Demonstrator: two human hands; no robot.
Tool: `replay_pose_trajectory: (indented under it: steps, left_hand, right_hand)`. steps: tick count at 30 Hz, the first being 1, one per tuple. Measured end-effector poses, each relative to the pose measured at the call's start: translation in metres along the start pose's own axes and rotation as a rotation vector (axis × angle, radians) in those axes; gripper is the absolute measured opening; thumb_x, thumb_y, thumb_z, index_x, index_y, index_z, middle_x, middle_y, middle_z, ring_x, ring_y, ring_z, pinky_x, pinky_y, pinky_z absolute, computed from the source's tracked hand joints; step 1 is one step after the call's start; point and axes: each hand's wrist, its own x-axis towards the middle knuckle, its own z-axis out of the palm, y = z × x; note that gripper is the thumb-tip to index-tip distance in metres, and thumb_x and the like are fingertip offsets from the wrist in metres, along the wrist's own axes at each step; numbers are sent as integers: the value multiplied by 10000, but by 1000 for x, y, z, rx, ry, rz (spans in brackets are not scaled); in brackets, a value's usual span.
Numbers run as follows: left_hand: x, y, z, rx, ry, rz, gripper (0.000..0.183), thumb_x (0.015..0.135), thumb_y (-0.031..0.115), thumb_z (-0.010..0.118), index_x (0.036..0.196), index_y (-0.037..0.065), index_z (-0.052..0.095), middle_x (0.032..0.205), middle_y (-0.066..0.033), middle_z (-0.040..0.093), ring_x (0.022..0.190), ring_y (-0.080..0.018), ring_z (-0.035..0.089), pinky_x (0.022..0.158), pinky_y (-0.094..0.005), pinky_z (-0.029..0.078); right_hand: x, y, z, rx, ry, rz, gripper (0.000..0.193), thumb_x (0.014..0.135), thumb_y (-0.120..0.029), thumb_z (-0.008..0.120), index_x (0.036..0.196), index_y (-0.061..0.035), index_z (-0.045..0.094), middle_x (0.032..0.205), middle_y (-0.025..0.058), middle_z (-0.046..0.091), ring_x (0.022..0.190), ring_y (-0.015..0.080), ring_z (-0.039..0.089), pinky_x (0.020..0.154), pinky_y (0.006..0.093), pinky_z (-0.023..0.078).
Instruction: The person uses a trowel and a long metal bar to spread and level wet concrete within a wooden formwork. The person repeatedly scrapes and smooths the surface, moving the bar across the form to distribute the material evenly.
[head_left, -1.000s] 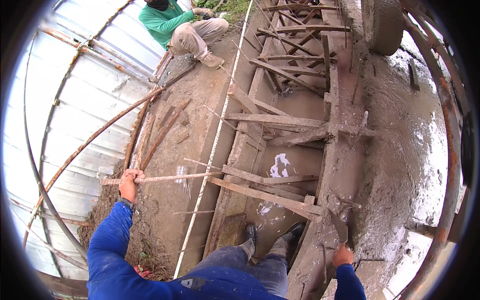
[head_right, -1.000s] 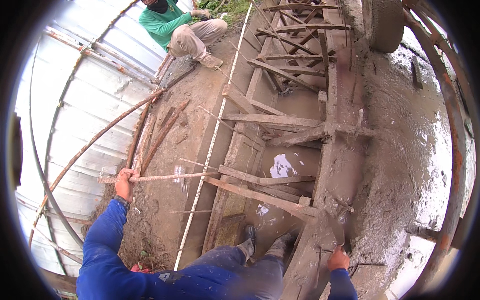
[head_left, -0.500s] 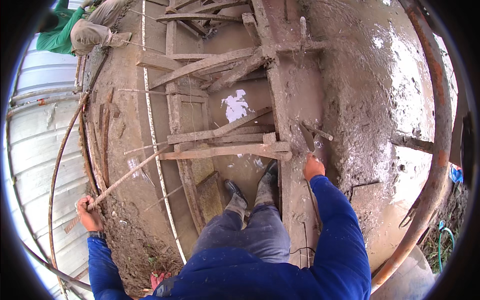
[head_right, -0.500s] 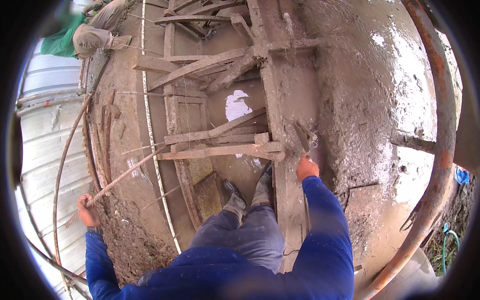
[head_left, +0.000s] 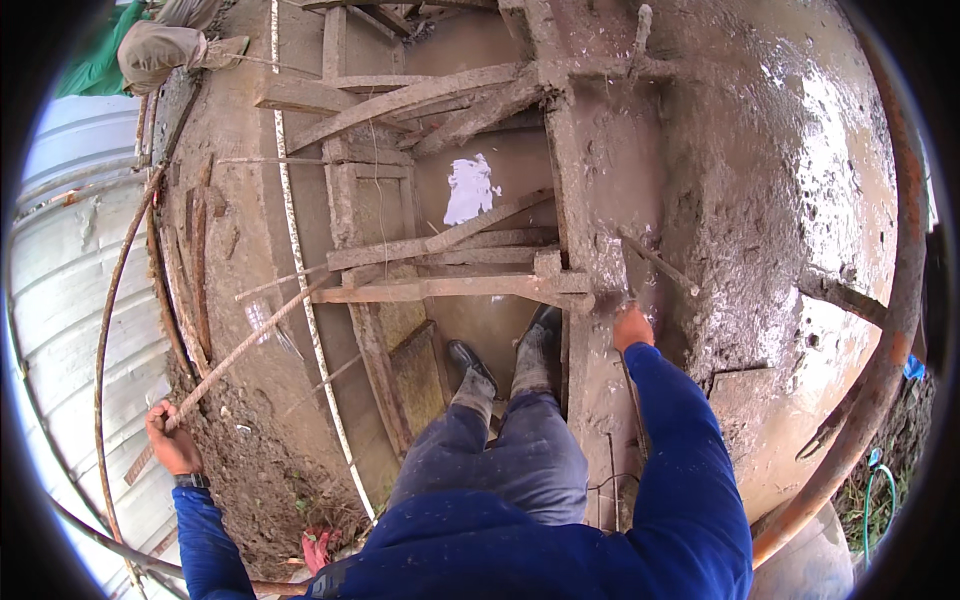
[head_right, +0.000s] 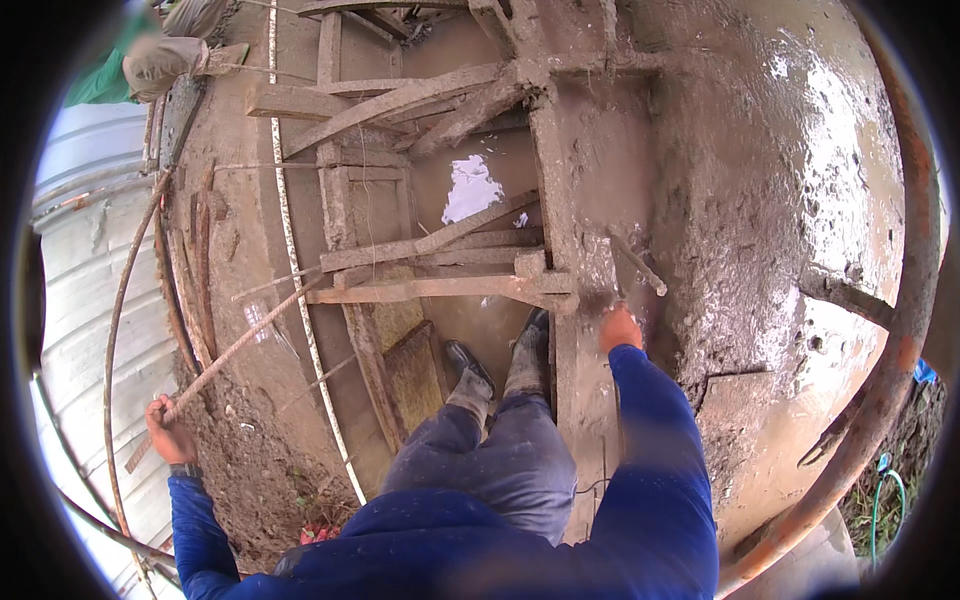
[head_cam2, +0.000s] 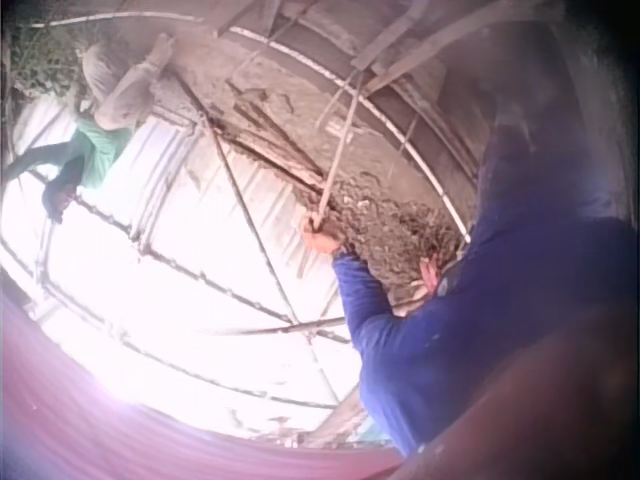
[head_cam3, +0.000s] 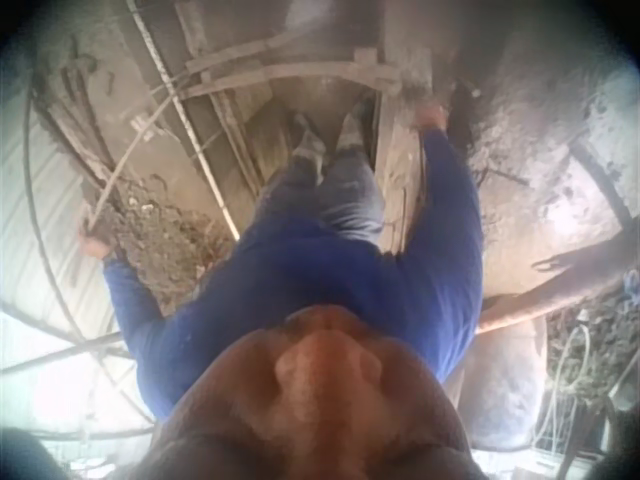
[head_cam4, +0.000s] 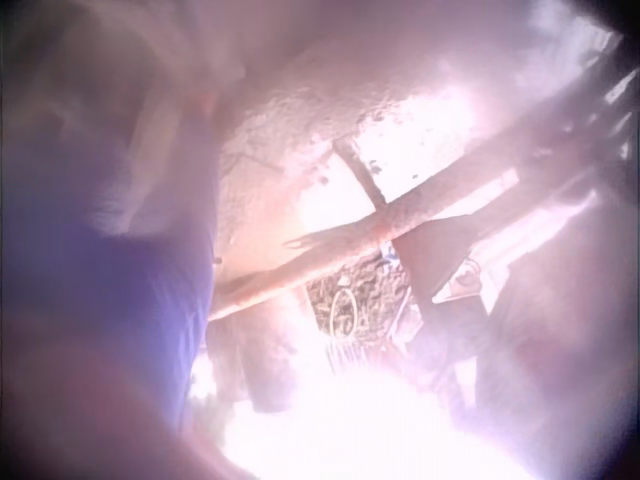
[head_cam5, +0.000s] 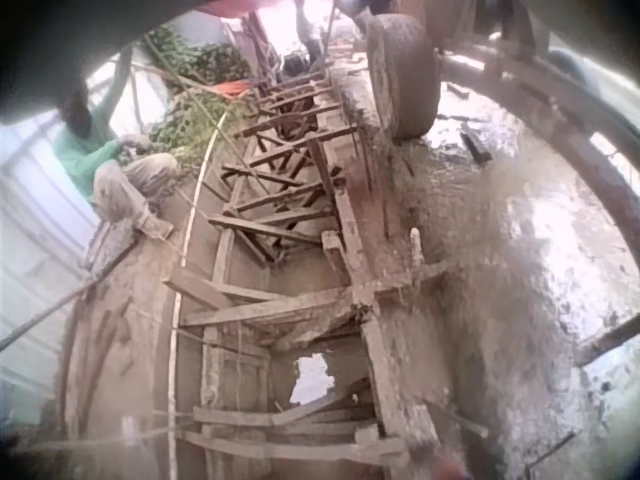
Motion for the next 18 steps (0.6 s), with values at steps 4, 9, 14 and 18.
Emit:
replay_pose_trajectory:
  steps: [4, 9, 14, 18]
  left_hand:
    - [2, 2, 7, 15, 38, -2, 132, 1053, 197, 541, 1066, 95, 623, 1160, -69, 663, 1009, -176, 603, 951, -328, 470]
    - [-1, 2, 3, 9, 110, -33, 139, 1059, 193, 531, 1069, 85, 618, 1159, -78, 660, 1007, -179, 605, 951, -326, 473]
    - [-5, 5, 4, -7, 79, -62, 186, 1069, 228, 514, 1063, 76, 621, 1133, -66, 650, 1000, -173, 593, 964, -325, 472]
    - [2, 4, 5, 20, 119, -40, 202, 1074, 234, 500, 1041, 79, 625, 1130, -64, 639, 983, -164, 577, 959, -326, 467]
  right_hand:
    - [21, 15, 26, 98, 29, -72, 369, 1013, -320, 550, 1171, 12, 586, 1087, 327, 682, 1066, 520, 639, 915, 563, 513]
    - [8, 20, 4, -12, -35, -25, 375, 922, -273, 642, 1180, -4, 612, 1123, 288, 695, 1099, 469, 656, 949, 530, 523]
    - [-22, -5, -11, -69, -17, 128, 435, 881, -214, 651, 1264, -24, 572, 1203, 271, 685, 1134, 474, 652, 984, 514, 525]
    - [5, 3, 18, 15, -42, 69, 429, 866, -162, 655, 1261, -18, 571, 1189, 286, 681, 1140, 469, 649, 974, 505, 526]
